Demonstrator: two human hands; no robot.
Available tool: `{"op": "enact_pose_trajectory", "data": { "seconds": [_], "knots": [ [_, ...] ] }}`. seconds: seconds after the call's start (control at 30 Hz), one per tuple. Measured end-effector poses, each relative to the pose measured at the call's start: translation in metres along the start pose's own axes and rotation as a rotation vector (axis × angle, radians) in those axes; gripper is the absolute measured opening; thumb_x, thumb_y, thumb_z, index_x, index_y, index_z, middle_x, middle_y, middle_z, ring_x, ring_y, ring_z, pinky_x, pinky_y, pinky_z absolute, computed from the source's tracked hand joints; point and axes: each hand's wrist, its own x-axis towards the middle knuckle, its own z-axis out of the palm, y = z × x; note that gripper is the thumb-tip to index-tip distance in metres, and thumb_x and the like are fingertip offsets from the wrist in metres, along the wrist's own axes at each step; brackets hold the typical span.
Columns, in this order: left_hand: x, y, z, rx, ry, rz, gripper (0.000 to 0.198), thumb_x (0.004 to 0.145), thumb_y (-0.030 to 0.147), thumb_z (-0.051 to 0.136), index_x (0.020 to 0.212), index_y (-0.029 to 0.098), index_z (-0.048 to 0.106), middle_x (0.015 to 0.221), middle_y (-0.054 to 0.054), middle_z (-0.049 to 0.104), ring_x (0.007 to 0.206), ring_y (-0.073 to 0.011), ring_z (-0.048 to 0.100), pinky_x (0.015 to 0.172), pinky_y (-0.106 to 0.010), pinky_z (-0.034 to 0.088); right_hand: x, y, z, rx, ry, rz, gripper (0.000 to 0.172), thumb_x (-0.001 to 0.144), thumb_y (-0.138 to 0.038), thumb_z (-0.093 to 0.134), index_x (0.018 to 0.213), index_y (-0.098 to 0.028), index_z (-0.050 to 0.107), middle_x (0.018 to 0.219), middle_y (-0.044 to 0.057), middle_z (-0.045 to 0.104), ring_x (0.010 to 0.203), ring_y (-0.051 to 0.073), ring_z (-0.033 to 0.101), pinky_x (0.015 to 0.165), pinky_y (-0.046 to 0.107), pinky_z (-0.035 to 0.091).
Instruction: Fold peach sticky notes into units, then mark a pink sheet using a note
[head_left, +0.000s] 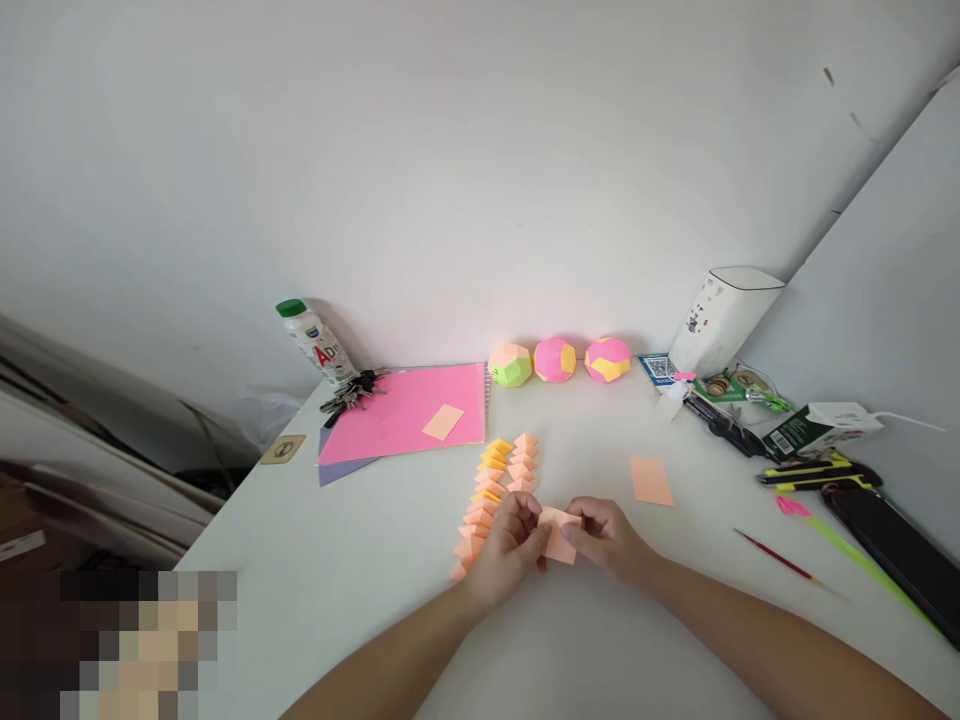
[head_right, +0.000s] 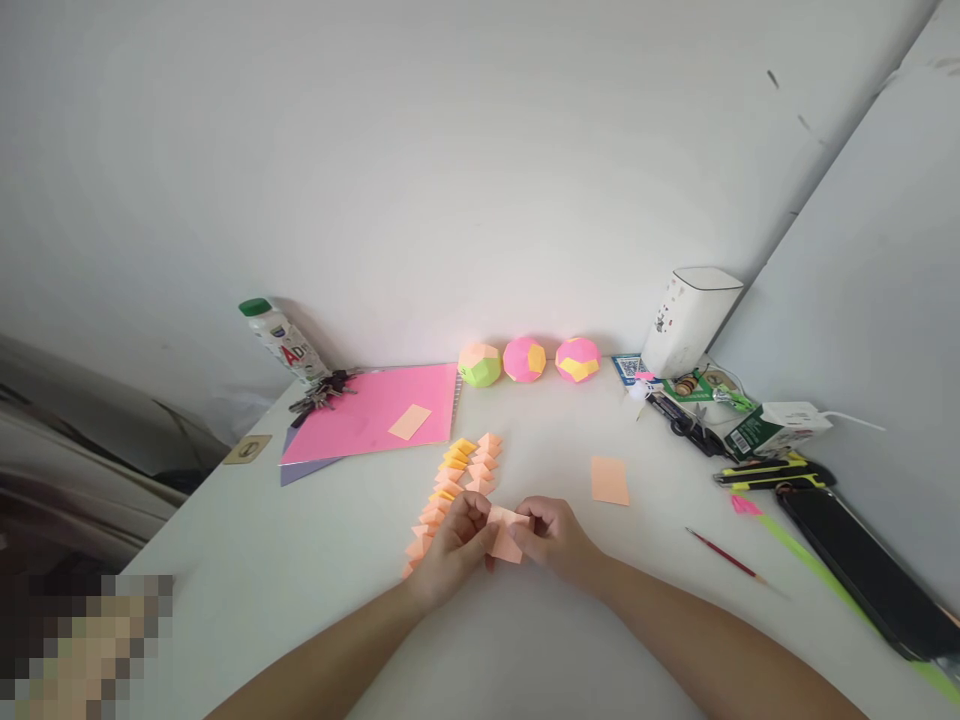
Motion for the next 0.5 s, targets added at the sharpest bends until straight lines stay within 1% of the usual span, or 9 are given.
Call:
{"op": "enact_pose_trajectory", "data": {
  "seconds": [0.1, 0.2, 0.33, 0.43, 0.5],
  "knots": [
    [0.0004, -0.0007, -0.0014, 0.020, -0.016, 0.019, 0.033, 0.080, 0.051, 0.061, 0.086, 0.020, 0.050, 0.070, 0.003, 0.046, 0.058, -0.0096, 0.047, 0.050, -0.023, 0.047, 0.0003, -0.0024, -0.0002, 0.025, -0.012, -0.018, 0.032, 0.081, -0.040, 0.060, 0.062, -0.019, 0.045, 0.057, -0.005, 0.040, 0.051, 0.009, 0.036, 0.048, 0.023, 0.028],
    [0.0006, -0.0002, -0.0028, 0.016, -0.032, 0.038, 0.034, 0.079, 0.048, 0.063, 0.098, 0.021, 0.059, 0.076, 0.001, 0.048, 0.064, -0.0111, 0.051, 0.054, -0.024, 0.048, 0.0007, -0.0039, -0.0002, 0.042, -0.013, -0.026, 0.032, 0.082, -0.042, 0.060, 0.063, -0.019, 0.047, 0.057, -0.005, 0.041, 0.051, 0.010, 0.037, 0.049, 0.023, 0.030],
    [0.0005, 0.0009, -0.0046, 0.014, -0.043, 0.023, 0.039, 0.076, 0.045, 0.068, 0.108, 0.024, 0.062, 0.083, 0.000, 0.048, 0.070, -0.0126, 0.051, 0.058, -0.025, 0.049, 0.0016, -0.0031, -0.0004, 0.031, 0.009, -0.047, 0.035, 0.082, -0.045, 0.060, 0.062, -0.019, 0.048, 0.058, -0.005, 0.042, 0.053, 0.011, 0.042, 0.051, 0.024, 0.034],
    [0.0005, 0.0007, -0.0056, 0.021, -0.056, 0.011, 0.041, 0.076, 0.046, 0.068, 0.110, 0.024, 0.062, 0.082, -0.001, 0.049, 0.070, -0.0130, 0.051, 0.058, -0.025, 0.049, 0.0022, -0.0025, -0.0002, 0.044, 0.002, -0.072, 0.035, 0.083, -0.046, 0.059, 0.063, -0.019, 0.049, 0.062, -0.003, 0.047, 0.058, 0.013, 0.049, 0.056, 0.026, 0.041],
    [0.0004, 0.0007, -0.0054, 0.061, -0.068, 0.002, 0.038, 0.078, 0.047, 0.066, 0.109, 0.024, 0.064, 0.085, -0.002, 0.051, 0.068, -0.0123, 0.051, 0.057, -0.025, 0.048, 0.0026, -0.0022, 0.0001, 0.060, -0.004, -0.089, 0.033, 0.084, -0.045, 0.059, 0.065, -0.019, 0.051, 0.067, -0.001, 0.051, 0.064, 0.015, 0.054, 0.061, 0.028, 0.043]
  ]
}}
